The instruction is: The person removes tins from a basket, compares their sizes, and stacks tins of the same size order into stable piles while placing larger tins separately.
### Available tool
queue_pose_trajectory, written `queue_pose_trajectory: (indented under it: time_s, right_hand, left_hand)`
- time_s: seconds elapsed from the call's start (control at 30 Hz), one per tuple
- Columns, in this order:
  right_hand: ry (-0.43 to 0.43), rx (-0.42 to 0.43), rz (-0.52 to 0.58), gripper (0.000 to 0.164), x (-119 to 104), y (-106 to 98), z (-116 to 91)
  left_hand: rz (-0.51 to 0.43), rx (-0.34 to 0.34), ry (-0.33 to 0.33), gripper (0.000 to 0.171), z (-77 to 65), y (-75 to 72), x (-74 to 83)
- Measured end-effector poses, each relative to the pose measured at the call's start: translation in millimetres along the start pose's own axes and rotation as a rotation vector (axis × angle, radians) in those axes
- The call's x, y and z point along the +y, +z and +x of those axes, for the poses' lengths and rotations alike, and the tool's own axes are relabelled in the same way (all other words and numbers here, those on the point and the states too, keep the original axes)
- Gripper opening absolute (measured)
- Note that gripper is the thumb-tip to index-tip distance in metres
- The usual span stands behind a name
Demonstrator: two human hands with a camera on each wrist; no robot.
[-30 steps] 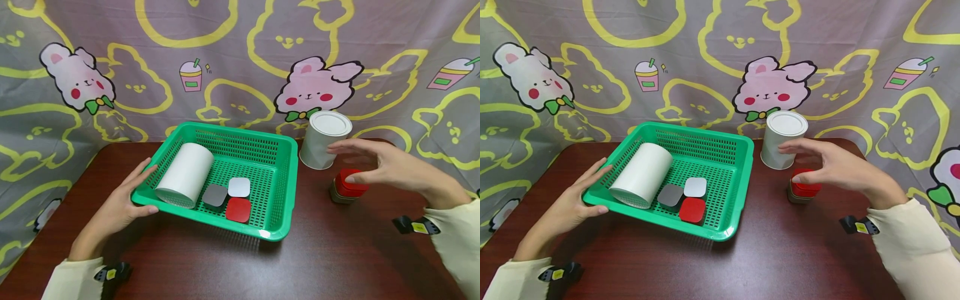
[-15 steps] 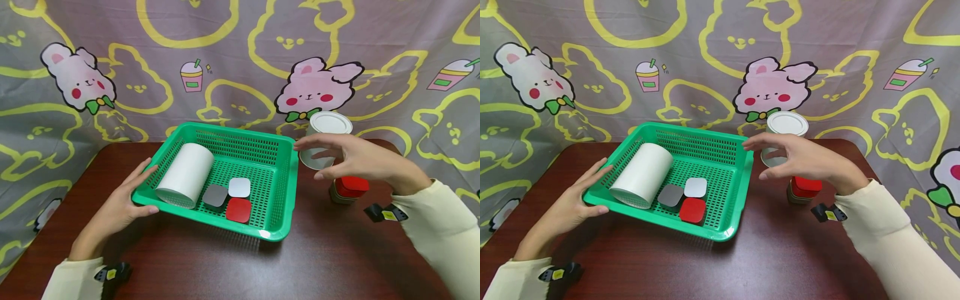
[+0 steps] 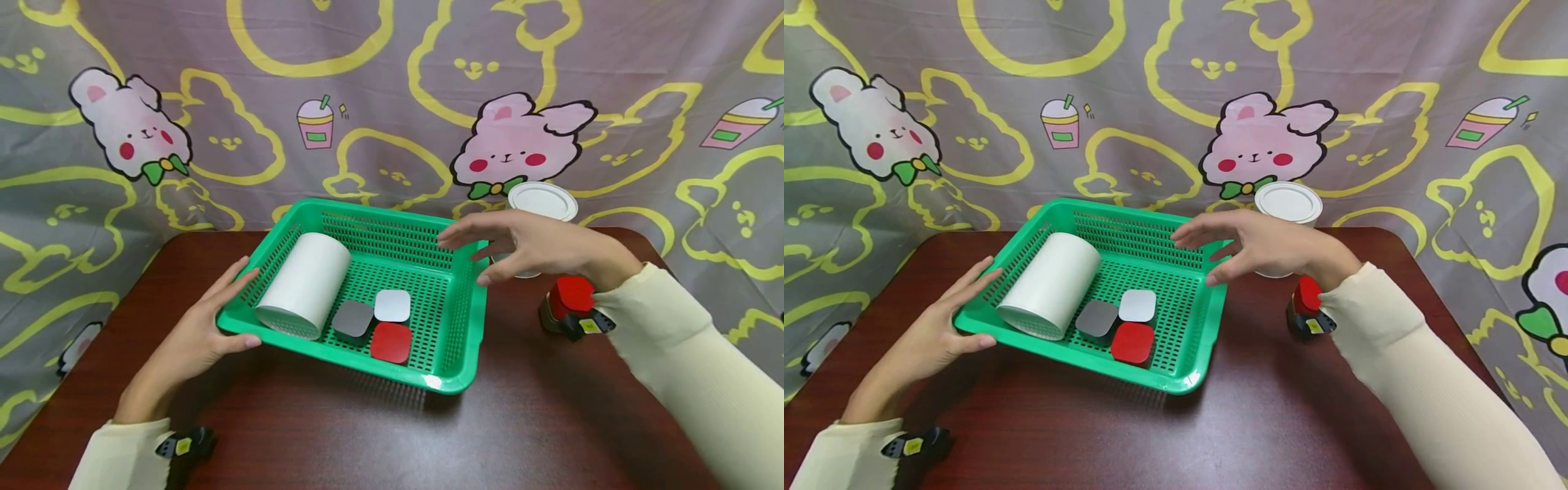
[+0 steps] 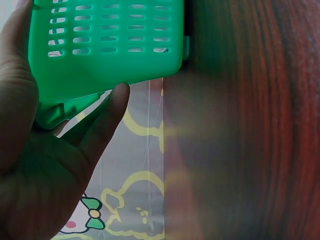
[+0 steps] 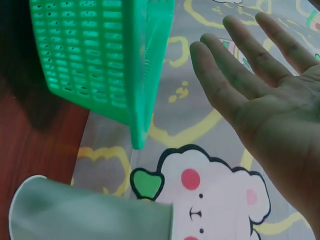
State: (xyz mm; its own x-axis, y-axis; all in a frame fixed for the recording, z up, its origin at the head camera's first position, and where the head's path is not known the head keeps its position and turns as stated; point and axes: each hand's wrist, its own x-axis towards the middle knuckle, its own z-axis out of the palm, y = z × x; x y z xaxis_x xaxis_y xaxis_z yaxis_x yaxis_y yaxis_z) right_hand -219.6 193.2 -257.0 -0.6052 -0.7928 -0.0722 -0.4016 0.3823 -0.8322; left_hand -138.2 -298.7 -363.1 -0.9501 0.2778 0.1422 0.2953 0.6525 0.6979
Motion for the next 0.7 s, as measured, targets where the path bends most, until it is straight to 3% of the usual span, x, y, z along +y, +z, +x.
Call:
queue_pose_trajectory:
  time_s: [0.27, 0.7]
  right_hand:
    - [-0.045, -0.094, 0.036, 0.062, -6.8, -6.5, 31.6]
    - [-0.077, -0.305, 0.202, 0.059, -12.7, -7.0, 92.1]
  left_hand:
    - [0.009, 0.000, -0.002, 0.099, 0.4, -0.1, 0.0]
    - [0.038, 0.003, -0.008, 0.100, 0.9, -0.5, -0.8]
